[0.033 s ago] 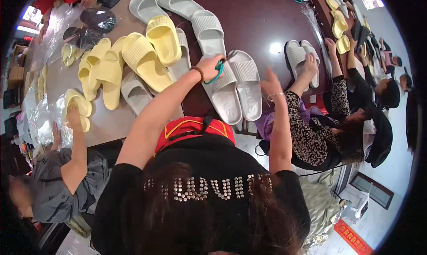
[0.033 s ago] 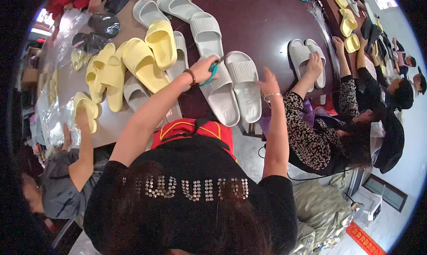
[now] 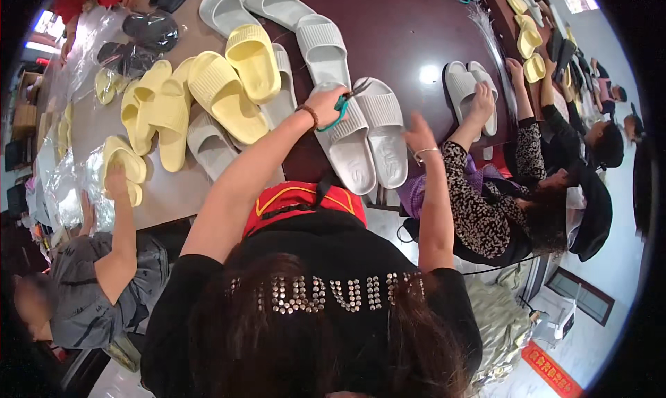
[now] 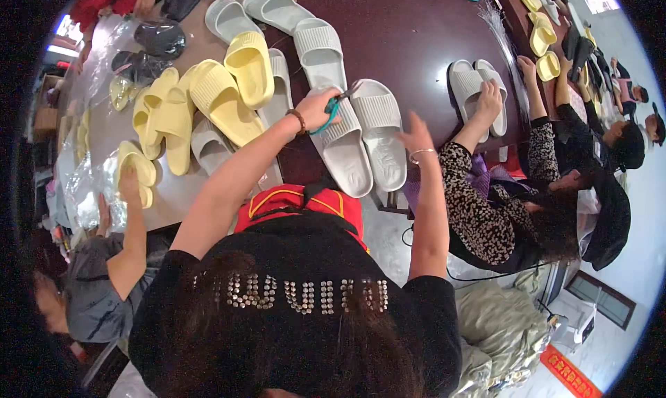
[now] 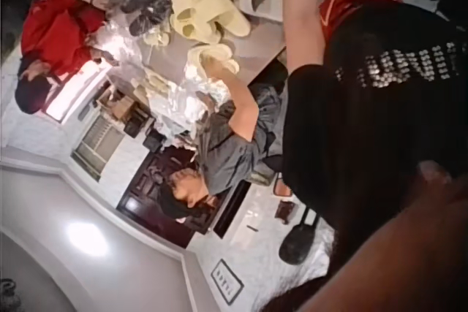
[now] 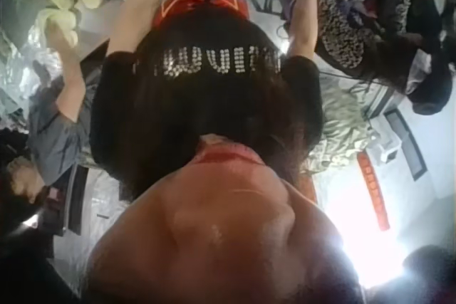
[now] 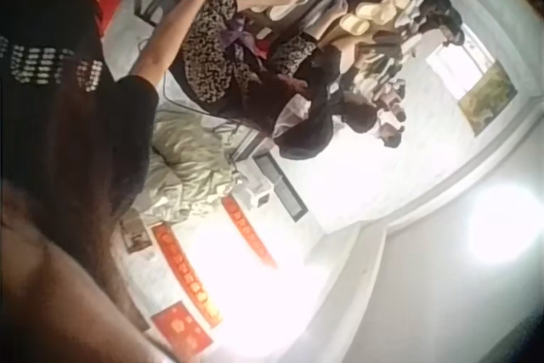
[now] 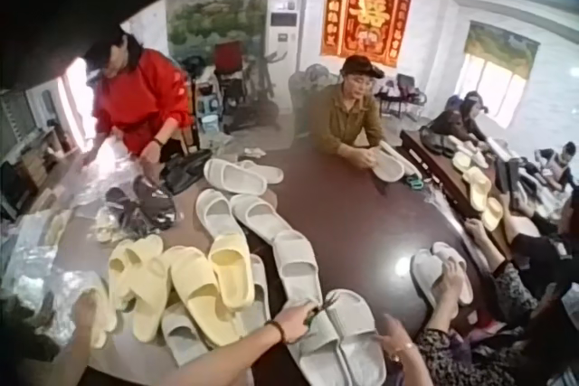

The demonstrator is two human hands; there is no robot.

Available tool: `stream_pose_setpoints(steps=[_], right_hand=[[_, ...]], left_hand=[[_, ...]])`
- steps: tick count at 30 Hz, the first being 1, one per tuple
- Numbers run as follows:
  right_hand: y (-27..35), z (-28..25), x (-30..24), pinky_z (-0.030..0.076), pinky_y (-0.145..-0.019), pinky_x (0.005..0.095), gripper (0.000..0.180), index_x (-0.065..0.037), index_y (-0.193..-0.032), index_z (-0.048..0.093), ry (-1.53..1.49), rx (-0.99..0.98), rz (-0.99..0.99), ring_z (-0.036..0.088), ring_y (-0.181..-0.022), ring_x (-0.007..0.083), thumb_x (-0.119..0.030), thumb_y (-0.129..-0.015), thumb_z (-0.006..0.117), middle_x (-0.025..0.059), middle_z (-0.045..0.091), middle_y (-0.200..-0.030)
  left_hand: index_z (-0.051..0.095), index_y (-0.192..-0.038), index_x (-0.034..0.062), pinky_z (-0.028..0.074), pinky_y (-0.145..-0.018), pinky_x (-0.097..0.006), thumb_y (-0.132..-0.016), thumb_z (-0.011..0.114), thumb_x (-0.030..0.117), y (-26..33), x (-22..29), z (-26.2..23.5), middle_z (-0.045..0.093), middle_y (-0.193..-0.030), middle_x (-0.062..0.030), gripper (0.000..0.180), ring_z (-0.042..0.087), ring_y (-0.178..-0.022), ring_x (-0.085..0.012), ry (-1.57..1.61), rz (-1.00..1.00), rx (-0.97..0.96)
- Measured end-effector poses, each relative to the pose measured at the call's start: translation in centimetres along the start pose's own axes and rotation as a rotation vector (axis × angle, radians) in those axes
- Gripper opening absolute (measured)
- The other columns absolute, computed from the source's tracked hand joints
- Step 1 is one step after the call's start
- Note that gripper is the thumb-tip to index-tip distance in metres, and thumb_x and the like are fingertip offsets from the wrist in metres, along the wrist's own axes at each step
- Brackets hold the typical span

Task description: The person trims excess material from slippers using scissors and sets them on the table.

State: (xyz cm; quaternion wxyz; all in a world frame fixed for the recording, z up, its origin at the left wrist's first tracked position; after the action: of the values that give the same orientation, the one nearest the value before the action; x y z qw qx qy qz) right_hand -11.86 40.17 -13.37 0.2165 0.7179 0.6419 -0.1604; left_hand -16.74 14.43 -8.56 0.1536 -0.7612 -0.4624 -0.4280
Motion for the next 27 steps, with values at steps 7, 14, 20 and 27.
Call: stream_pose_setpoints(steps=[7, 14, 20, 27], right_hand=[[1.3, 1.9, 1.0, 0.041, -0.078, 0.0353, 0.049, -0.002, -0.112, 0.044, -0.385, -0.030, 0.383, 0.053, -0.094, 0.0293, -0.013, -0.067, 0.062, 0.0164, 0.053, -0.105], [2.0, 0.8, -2.8, 0.044, -0.059, 0.0234, 0.061, -0.010, -0.119, 0.032, -1.525, 0.389, 0.362, 0.051, -0.082, 0.0171, 0.007, -0.064, 0.054, 0.0052, 0.048, -0.104], [3.2, 2.7, -12.5, 0.040, -0.051, 0.0207, 0.064, -0.012, -0.121, 0.028, -1.614, 0.171, 0.176, 0.049, -0.077, 0.0128, 0.012, -0.064, 0.048, 0.0053, 0.045, -0.103], [5.9, 8.2, -15.3, 0.031, -0.093, 0.0294, 0.081, -0.004, -0.130, 0.016, -1.428, -0.093, 0.078, 0.037, -0.111, 0.0209, 0.006, -0.059, 0.052, 0.0092, 0.037, -0.122]], left_hand=[[0.048, -0.106, 0.0049, 0.042, -0.077, -0.030, -0.062, 0.071, 0.014, 3.6, 0.7, -5.0, 0.055, -0.093, -0.0076, 0.050, 0.054, -0.087, -0.0194, 0.037, 0.185, 0.123], [0.048, -0.102, 0.0032, 0.043, -0.072, -0.024, -0.067, 0.066, 0.003, 11.9, -2.3, -12.2, 0.053, -0.092, -0.0053, 0.039, 0.053, -0.082, -0.0132, 1.072, -0.200, 0.467], [0.047, -0.100, 0.0044, 0.042, -0.068, -0.024, -0.066, 0.062, -0.003, 14.8, -8.3, -8.0, 0.049, -0.085, -0.0013, 0.038, 0.050, -0.073, -0.0125, 1.177, -0.227, 0.800], [0.044, -0.103, 0.0082, 0.044, -0.063, -0.027, -0.069, 0.057, -0.005, 14.4, -7.0, -2.4, 0.047, -0.088, -0.0025, 0.039, 0.050, -0.076, -0.0136, 1.318, -0.373, 0.825]])
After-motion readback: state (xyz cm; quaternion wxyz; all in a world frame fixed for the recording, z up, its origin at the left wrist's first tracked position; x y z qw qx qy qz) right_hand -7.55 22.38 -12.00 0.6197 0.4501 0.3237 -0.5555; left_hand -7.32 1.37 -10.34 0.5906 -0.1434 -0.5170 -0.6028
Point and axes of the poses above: each hand's wrist, its own y-axis away from the middle knuckle, its own z-axis out of the palm, x = y × z, the point moved 8 cm from there along -y, towards the middle knuckle
